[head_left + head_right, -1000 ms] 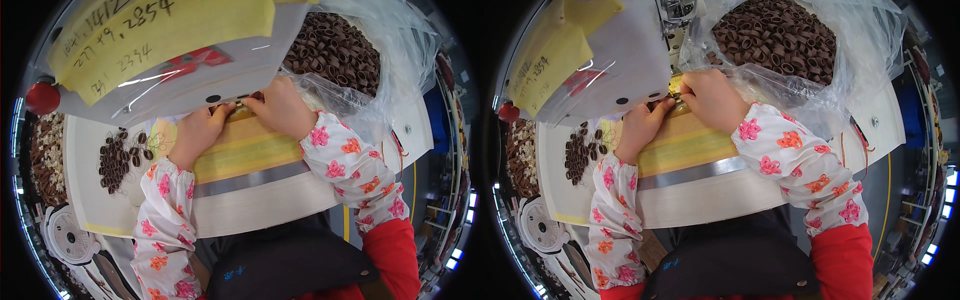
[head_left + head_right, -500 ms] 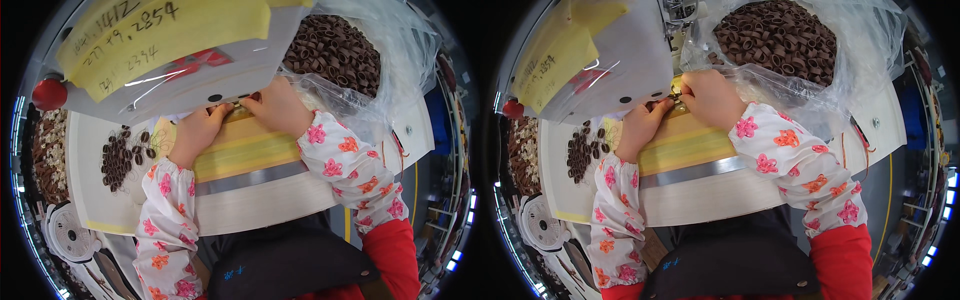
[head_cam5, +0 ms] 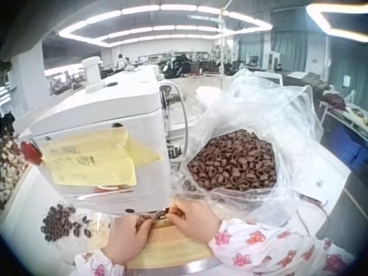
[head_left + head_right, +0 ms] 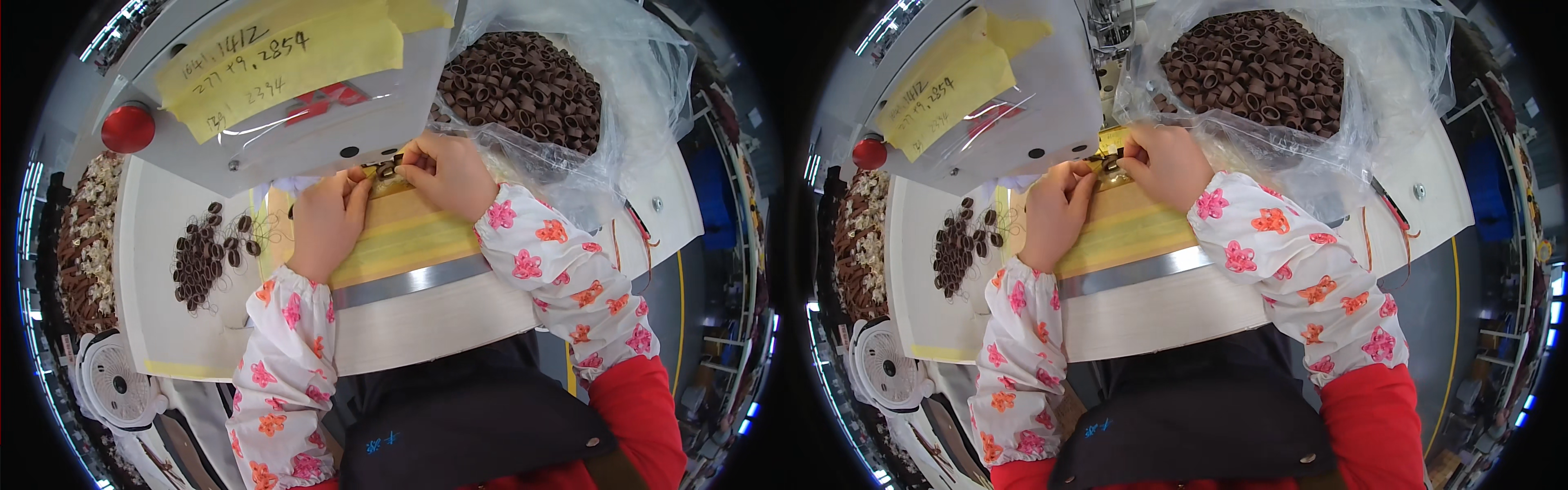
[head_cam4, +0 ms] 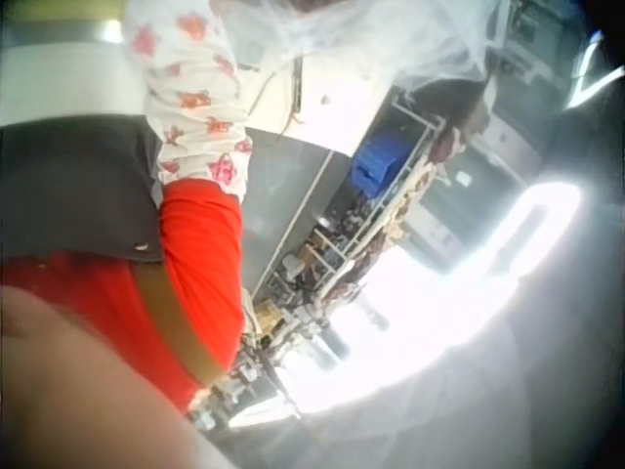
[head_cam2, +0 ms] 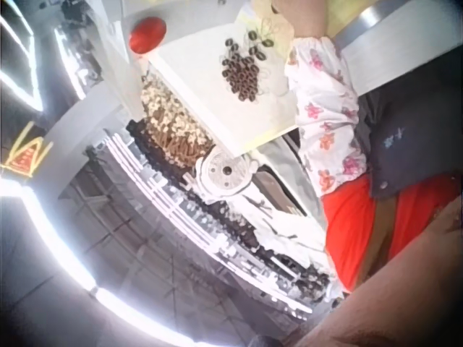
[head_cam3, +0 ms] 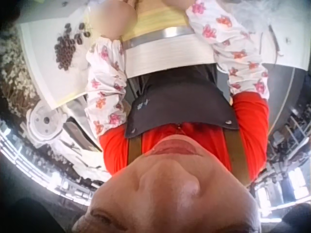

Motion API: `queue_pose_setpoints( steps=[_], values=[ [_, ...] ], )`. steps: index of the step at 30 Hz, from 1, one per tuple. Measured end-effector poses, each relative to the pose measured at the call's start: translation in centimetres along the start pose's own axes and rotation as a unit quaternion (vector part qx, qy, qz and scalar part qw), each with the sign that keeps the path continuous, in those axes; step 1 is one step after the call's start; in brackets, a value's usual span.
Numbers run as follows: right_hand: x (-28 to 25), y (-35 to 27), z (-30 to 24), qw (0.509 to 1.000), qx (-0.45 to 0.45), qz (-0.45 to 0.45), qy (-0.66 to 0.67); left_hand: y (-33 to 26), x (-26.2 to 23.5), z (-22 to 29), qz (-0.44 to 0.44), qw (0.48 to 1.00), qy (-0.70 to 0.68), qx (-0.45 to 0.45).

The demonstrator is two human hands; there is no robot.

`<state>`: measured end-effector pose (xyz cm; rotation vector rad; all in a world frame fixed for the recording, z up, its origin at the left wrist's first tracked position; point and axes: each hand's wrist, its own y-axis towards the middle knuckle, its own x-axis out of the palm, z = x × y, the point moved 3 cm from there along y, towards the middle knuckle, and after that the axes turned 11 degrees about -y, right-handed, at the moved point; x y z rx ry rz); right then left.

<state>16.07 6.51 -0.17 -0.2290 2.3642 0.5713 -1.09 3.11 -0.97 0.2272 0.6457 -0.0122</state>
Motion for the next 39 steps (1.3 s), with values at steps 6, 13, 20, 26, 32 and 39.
queue_pose_setpoints(
  steps=[6, 13, 20, 26, 32, 39],
  values=[
    [0.0, -1.1, -0.7, 0.979, 0.130, -0.108, 0.112, -2.7, 1.9, 3.8, -0.058, 0.987, 0.011, 0.151],
    [0.0, -2.5, -1.5, 0.988, 0.036, -0.124, 0.085, -1.6, 0.7, 3.4, 0.004, 0.984, -0.097, 0.148],
    [-0.8, -4.0, -5.0, 0.973, -0.079, -0.213, 0.052, -0.8, 0.1, 1.9, -0.146, 0.979, -0.091, 0.105],
    [-0.9, 0.4, -0.6, 0.936, 0.133, -0.272, 0.177, 0.4, -0.4, 1.6, -0.079, 0.989, -0.109, 0.054],
    [-0.1, 0.4, -0.8, 0.923, 0.129, -0.285, 0.223, 0.2, -0.1, 1.7, -0.084, 0.985, -0.148, -0.010],
    [0.1, -0.2, -0.3, 0.998, -0.030, -0.048, 0.033, 0.6, 0.5, 1.2, -0.043, 0.997, -0.056, 0.031]
  ],
)
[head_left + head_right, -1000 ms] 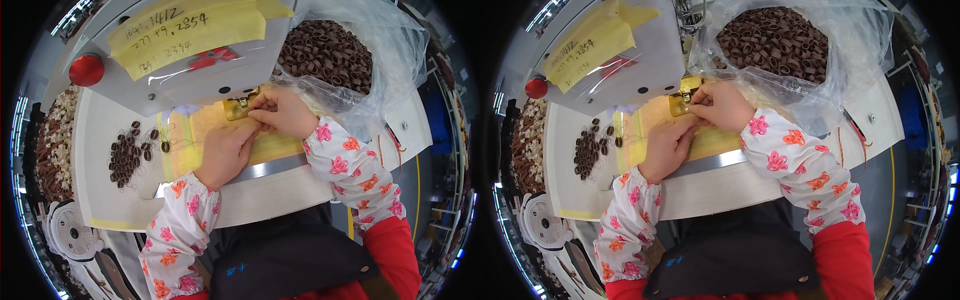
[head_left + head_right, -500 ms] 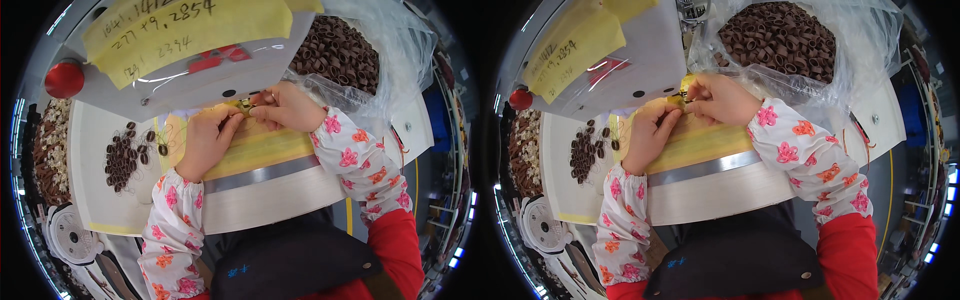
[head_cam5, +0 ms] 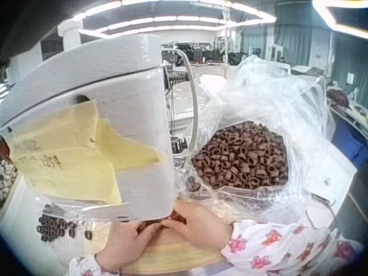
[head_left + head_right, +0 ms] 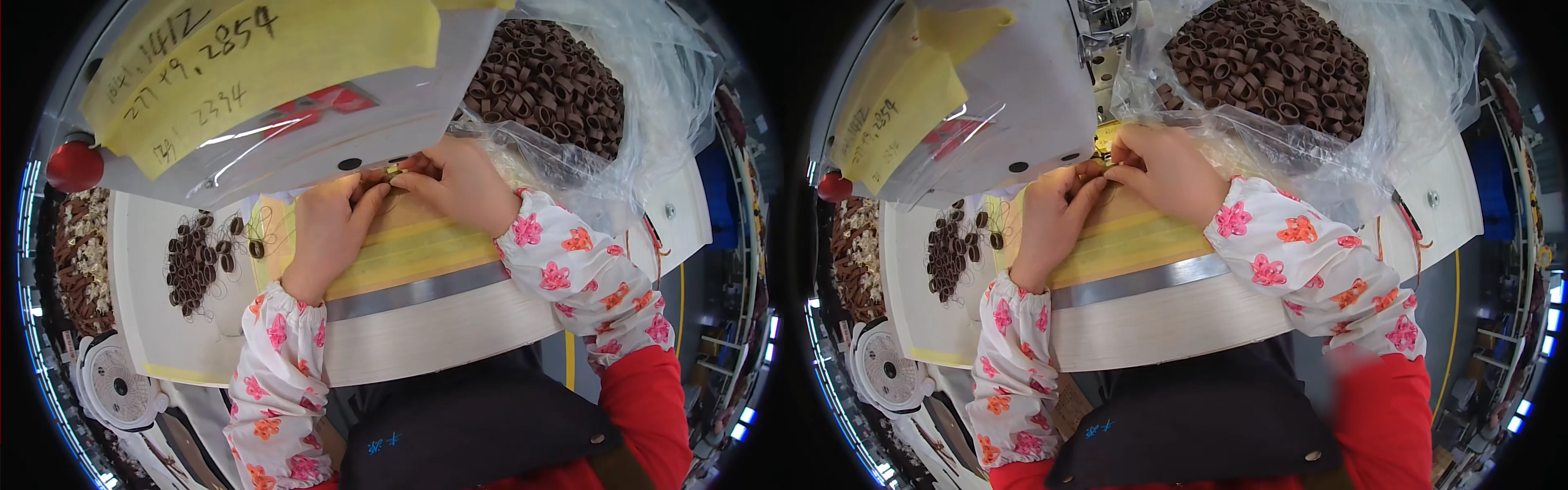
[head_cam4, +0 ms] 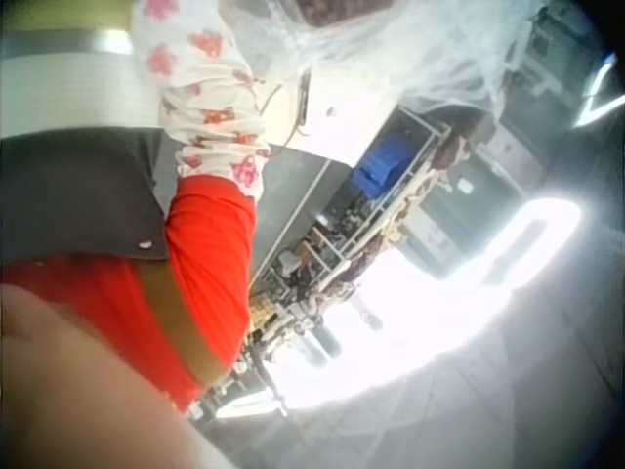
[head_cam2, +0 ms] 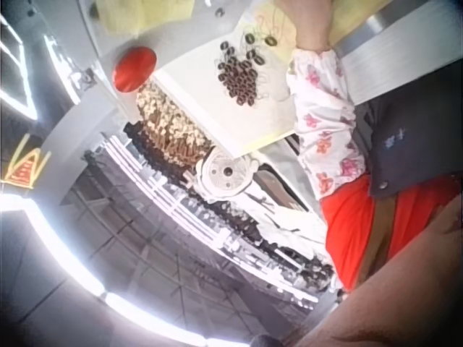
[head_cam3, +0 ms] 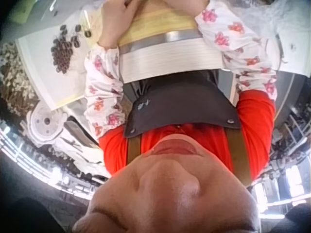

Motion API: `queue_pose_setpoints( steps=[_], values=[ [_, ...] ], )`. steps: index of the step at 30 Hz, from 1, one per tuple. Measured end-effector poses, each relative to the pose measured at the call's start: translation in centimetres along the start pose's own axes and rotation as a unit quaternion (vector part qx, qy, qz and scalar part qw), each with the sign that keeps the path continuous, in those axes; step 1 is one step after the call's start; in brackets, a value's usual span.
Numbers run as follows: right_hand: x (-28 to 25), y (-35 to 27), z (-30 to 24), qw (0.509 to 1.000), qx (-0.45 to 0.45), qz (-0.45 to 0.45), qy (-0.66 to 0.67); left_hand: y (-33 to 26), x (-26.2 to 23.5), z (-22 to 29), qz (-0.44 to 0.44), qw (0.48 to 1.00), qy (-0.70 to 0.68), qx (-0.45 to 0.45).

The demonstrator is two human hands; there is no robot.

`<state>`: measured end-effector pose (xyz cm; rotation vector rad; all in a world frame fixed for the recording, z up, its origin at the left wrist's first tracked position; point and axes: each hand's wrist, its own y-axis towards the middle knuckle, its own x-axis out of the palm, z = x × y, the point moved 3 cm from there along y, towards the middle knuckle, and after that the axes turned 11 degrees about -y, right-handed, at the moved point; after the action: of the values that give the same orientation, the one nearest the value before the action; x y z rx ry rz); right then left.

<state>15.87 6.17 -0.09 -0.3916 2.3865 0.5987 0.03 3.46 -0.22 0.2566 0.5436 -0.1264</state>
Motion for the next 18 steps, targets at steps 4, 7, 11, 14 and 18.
queue_pose_setpoints(
  steps=[4, 7, 11, 14, 18],
  values=[
    [0.1, -0.2, 0.0, 0.991, -0.074, 0.075, -0.083, 0.5, 0.2, -0.1, 0.003, 0.998, 0.031, -0.048],
    [0.1, 0.0, 0.1, 0.991, -0.063, 0.073, -0.088, 0.6, 0.1, -0.7, 0.015, 0.995, 0.024, -0.095],
    [-0.1, 0.0, 0.1, 0.991, -0.055, 0.082, -0.088, 0.6, 0.2, -1.5, 0.034, 0.994, -0.006, -0.104],
    [0.0, 0.1, 0.0, 0.991, -0.047, 0.078, -0.094, 0.5, 0.2, -1.5, 0.045, 0.995, -0.036, -0.077],
    [0.0, 0.2, 0.1, 0.993, -0.041, 0.070, -0.080, 0.7, 0.3, -1.5, 0.049, 0.997, -0.034, -0.046]
  ],
)
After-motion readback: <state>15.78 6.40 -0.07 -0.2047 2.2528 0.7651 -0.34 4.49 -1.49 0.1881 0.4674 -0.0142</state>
